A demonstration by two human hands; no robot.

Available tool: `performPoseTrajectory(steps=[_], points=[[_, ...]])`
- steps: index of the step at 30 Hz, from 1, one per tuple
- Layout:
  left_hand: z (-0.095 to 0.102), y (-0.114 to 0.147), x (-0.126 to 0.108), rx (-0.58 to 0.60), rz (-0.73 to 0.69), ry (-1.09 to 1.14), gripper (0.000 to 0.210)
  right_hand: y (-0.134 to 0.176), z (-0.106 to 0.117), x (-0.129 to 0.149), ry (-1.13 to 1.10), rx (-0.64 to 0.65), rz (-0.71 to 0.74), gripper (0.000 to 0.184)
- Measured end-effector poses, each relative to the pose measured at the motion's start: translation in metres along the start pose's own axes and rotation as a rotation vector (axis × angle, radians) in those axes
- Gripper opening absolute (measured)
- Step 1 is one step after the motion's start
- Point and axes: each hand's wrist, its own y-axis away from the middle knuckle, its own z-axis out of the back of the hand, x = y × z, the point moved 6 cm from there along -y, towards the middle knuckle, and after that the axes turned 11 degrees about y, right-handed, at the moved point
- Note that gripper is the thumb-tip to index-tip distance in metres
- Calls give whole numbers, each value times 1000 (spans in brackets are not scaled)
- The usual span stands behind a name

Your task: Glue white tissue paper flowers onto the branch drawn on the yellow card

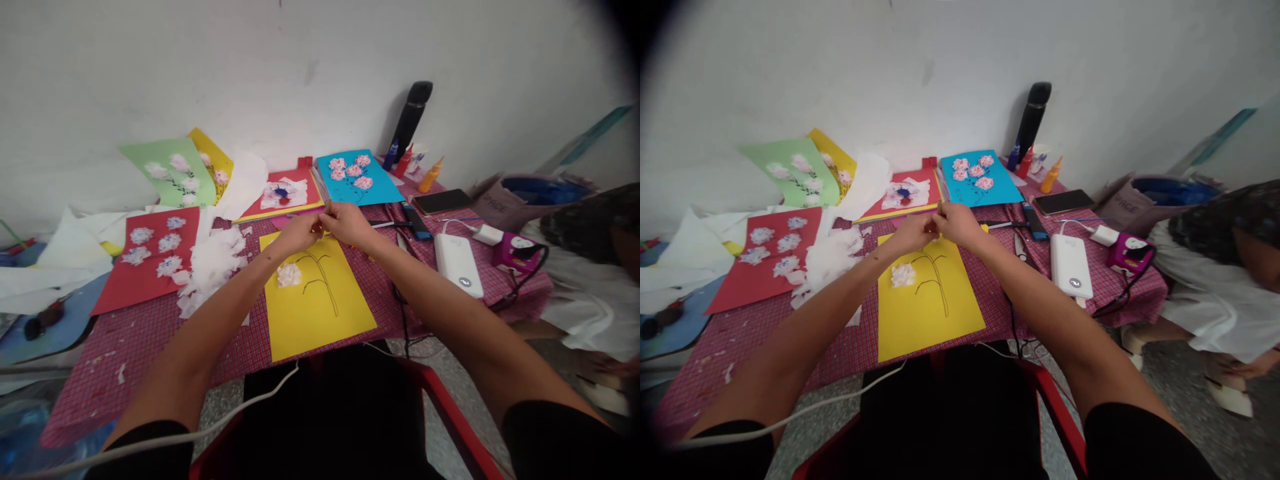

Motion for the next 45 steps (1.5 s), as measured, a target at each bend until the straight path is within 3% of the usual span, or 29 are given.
performPoseTrajectory(steps=[7,13,25,37,45], points=[[5,6,-2,26,8,-52,35,2,1,0,-54,23,-6,19],[0,6,-4,33,-36,-145,23,2,2,-1,-41,-1,-21,22],[-4,5,2,33,-10,-170,22,5,12,1,-83,-57,-2,19],[-1,8,0,34,49,-165,31,7,7,-1,-148,-33,-37,18],[-5,7,2,40,91,-159,25,5,5,0,-92,-48,-15,19]])
